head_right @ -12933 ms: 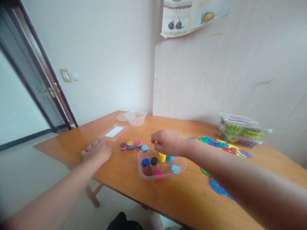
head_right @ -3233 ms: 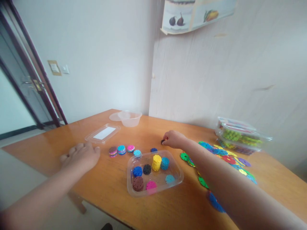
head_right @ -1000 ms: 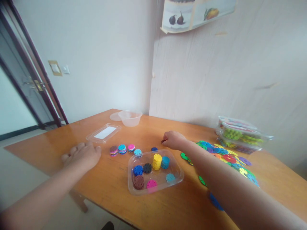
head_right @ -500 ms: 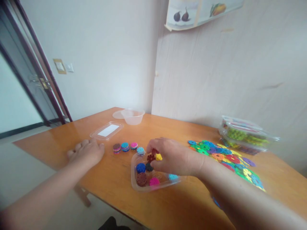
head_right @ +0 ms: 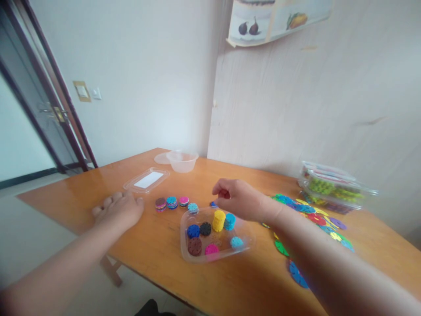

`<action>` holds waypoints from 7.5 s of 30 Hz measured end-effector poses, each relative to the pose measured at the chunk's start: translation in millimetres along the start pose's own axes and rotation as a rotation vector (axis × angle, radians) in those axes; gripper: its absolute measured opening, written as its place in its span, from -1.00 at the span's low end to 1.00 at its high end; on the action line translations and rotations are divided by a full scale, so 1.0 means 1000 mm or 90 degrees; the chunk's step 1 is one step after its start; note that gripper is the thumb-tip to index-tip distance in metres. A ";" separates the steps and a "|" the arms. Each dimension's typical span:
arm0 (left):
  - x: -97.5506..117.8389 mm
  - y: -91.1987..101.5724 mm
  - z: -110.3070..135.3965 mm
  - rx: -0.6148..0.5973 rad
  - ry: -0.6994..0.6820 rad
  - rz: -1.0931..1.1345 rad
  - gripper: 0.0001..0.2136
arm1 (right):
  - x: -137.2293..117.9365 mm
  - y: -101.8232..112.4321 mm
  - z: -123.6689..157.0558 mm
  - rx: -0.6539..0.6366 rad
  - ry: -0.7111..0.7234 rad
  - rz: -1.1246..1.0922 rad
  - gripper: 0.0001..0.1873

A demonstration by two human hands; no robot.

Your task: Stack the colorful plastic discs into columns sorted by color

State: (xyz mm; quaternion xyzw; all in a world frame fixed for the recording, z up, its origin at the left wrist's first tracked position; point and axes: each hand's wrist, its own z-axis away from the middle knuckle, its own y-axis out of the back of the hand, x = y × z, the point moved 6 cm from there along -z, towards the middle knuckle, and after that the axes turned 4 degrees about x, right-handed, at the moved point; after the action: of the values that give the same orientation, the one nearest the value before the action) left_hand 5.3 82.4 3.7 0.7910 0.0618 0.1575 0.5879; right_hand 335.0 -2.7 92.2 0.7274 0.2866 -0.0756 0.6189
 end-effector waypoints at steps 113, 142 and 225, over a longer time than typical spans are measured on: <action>-0.002 -0.002 -0.003 -0.006 -0.003 0.000 -0.42 | 0.090 0.002 -0.027 0.031 -0.082 0.233 -0.63; 0.001 0.004 0.002 -0.012 0.001 -0.008 -0.43 | -0.063 -0.021 0.035 -0.184 0.174 -0.032 -0.79; -0.004 -0.002 -0.005 -0.026 -0.001 -0.004 -0.39 | 0.005 0.002 0.058 -0.122 -0.041 0.162 -0.76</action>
State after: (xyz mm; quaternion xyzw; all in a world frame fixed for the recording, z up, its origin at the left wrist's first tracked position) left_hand 0.5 86.7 2.2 0.7788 0.0605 0.1564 0.6044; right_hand 354.2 -55.9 79.1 0.6926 0.1776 0.0080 0.6991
